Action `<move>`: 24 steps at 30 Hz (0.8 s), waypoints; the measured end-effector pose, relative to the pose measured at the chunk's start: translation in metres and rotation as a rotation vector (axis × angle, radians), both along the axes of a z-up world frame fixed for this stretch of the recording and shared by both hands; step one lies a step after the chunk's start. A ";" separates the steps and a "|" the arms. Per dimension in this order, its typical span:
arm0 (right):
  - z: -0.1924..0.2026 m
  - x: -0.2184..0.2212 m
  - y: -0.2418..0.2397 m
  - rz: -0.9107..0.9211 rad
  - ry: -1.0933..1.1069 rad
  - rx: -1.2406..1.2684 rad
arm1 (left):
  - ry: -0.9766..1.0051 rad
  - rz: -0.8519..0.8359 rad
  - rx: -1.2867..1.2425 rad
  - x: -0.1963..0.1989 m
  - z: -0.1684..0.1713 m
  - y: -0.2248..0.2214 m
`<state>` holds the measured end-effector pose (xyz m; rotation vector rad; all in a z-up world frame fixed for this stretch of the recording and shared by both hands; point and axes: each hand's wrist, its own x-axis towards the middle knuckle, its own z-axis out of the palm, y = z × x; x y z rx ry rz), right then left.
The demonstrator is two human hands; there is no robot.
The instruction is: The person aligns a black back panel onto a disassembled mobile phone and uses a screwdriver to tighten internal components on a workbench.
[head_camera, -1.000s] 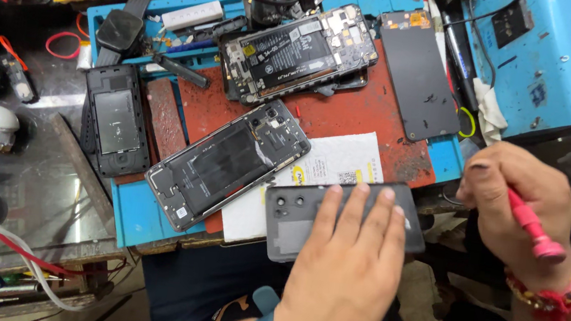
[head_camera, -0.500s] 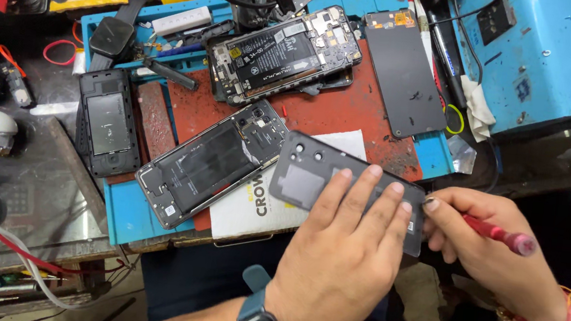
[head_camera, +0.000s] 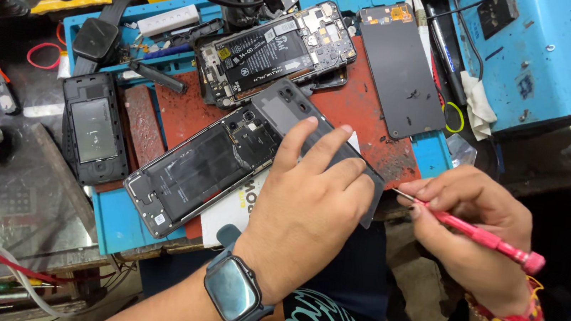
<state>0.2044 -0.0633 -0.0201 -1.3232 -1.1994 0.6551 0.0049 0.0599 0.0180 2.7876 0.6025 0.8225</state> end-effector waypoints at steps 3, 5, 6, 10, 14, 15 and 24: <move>-0.005 -0.002 0.006 -0.070 -0.191 -0.016 | 0.016 -0.014 -0.058 0.003 -0.002 0.001; -0.006 -0.001 0.007 -0.053 -0.264 -0.009 | 0.009 -0.031 -0.088 0.004 -0.004 0.001; -0.006 0.000 0.008 -0.043 -0.300 -0.003 | -0.019 -0.034 -0.072 0.004 -0.005 0.002; -0.010 -0.002 0.005 -0.084 -0.212 0.001 | -0.105 -0.081 -0.046 0.005 -0.008 0.000; -0.013 0.001 -0.002 -0.090 -0.186 -0.005 | -0.122 -0.117 -0.113 0.009 -0.013 0.000; -0.013 0.002 -0.003 -0.091 -0.180 -0.009 | -0.121 -0.119 -0.123 0.010 -0.013 0.000; -0.011 -0.005 -0.004 -0.116 -0.293 0.002 | -0.111 -0.107 -0.142 0.010 -0.013 0.000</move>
